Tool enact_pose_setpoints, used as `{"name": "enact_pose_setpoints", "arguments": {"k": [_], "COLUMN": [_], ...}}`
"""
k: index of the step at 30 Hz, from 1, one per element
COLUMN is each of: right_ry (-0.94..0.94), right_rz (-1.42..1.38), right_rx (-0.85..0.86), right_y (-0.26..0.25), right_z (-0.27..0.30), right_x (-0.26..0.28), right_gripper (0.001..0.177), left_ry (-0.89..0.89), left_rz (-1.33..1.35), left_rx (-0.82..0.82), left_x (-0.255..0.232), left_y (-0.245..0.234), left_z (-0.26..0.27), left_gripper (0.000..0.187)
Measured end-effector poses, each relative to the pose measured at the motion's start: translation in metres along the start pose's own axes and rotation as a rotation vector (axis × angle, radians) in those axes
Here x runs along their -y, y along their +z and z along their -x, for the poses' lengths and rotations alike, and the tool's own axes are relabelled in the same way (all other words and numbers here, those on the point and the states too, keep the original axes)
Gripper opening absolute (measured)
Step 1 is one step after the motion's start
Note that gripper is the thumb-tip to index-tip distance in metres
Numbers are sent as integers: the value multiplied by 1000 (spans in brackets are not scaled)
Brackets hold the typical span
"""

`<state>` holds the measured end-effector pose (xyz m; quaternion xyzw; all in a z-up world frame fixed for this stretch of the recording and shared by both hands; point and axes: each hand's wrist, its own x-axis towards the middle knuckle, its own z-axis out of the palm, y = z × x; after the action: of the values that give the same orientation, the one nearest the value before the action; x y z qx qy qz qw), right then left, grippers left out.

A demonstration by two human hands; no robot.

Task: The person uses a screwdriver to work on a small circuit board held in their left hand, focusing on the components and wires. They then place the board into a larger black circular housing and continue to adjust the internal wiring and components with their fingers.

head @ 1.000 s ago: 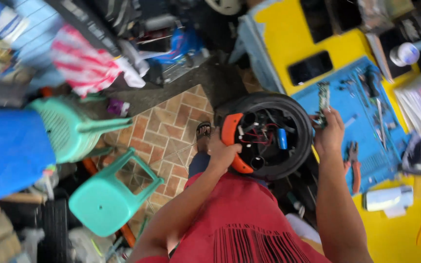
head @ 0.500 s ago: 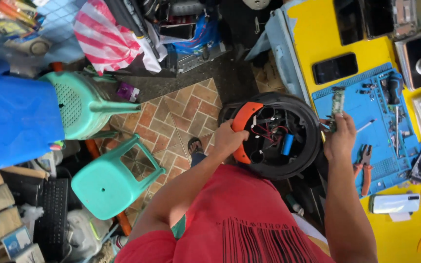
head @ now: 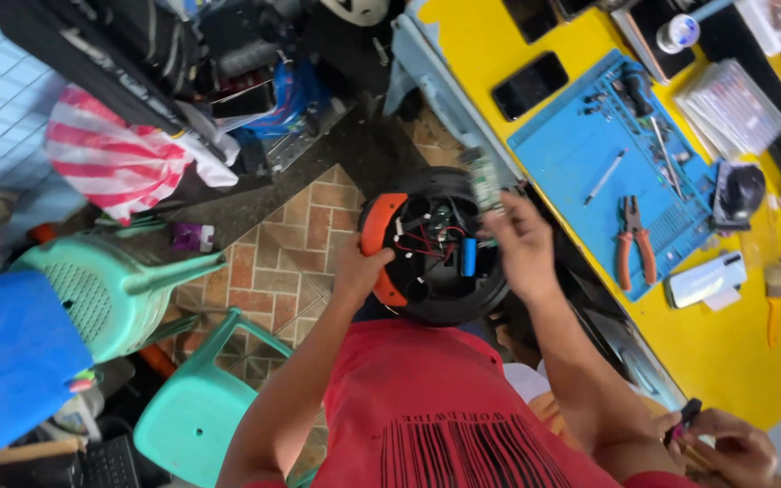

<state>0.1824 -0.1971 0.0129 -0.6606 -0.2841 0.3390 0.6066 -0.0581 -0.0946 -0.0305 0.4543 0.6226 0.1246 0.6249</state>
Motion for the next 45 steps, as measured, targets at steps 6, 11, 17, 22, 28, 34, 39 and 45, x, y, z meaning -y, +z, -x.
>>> {"name": "enact_pose_setpoints", "arguments": {"k": [6,11,17,22,28,34,39,45], "right_ry": [73,152,78,76,190,699,961,937], "right_rz": [-49,-254,-333,-188,186,120,209,190], "right_rx": [162,24,-111,-410,-895,-735,-698,-821], "right_y": [57,100,122,91,50,68,68,70], "right_z": [47,63,82,108,137,120,108,104], "right_x": [27,21,30,11,-21,-36,-36,-50], "right_gripper": [38,37,38,29,34,106,105,100], "left_ry": [305,196,72,43,32,70,74,3], "left_rz": [14,180,237,397,427,472,438,308], "left_rx": [35,411,645,625,528,453,441,599], "left_x": [-77,-79,-108,-86,-58,-67,-93,-104], "left_y": [-51,-61,-53,-39,-25,-9,-8,-9], "left_z": [59,31,25,-7,-53,-77,-74,-87], "left_gripper": [55,44,28,20,15,12,9,14]}}
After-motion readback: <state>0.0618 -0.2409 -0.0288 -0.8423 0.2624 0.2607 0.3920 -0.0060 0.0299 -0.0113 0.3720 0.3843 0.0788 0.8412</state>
